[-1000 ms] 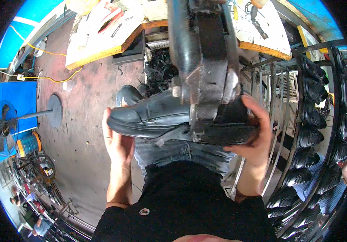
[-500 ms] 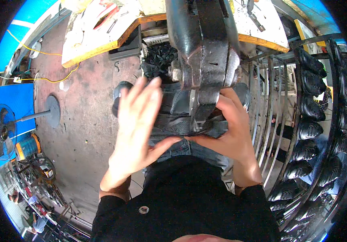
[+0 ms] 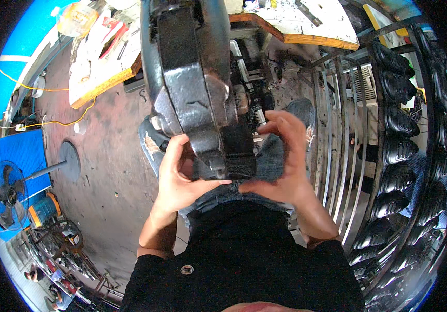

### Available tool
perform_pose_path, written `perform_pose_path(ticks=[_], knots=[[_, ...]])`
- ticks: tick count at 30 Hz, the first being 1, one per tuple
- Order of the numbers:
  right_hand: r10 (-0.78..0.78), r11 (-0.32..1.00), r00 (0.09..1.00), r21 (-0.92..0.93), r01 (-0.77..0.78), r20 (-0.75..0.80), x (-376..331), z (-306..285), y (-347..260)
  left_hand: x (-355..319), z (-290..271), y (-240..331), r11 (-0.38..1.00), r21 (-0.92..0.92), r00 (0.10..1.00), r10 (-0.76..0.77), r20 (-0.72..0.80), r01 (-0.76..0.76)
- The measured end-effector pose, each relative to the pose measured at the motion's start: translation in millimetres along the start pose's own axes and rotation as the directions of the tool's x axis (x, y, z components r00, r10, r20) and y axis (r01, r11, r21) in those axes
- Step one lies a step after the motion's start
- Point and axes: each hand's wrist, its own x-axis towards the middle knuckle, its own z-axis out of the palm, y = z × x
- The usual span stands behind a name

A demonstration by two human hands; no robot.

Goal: Operating a specialized sewing or lasting machine to assemble shoes.

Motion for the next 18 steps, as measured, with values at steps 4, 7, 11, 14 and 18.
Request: perform_pose_path(ticks=[4,7,11,14,18], knots=[[0.277,0.885,0.961,0.381,-0.267,0.03,-59.9,28.4,68.6,1.8,3.0,-12.9,0.986,-0.115,0.991,0.128,0.034,-0.123],[0.429,0.809,0.883,0.354,-0.47,0.191,-80.8,23.1,84.5,-1.9,7.6,-22.3,0.959,-0.136,0.967,0.254,0.02,-0.249],[0.418,0.844,0.875,0.253,-0.473,0.244,-78.4,-9.6,91.0,-9.8,10.3,-34.2,0.941,-0.334,0.996,0.02,-0.083,-0.047],[0.375,0.916,0.906,0.074,-0.395,0.196,-70.0,-42.0,82.4,-7.6,9.2,-31.8,0.992,-0.07,0.994,0.104,-0.046,-0.107],[0.307,0.952,0.947,-0.026,-0.306,0.097,-56.6,-98.0,54.3,-12.4,24.3,-42.5,0.963,-0.248,0.99,0.079,-0.117,-0.106]])
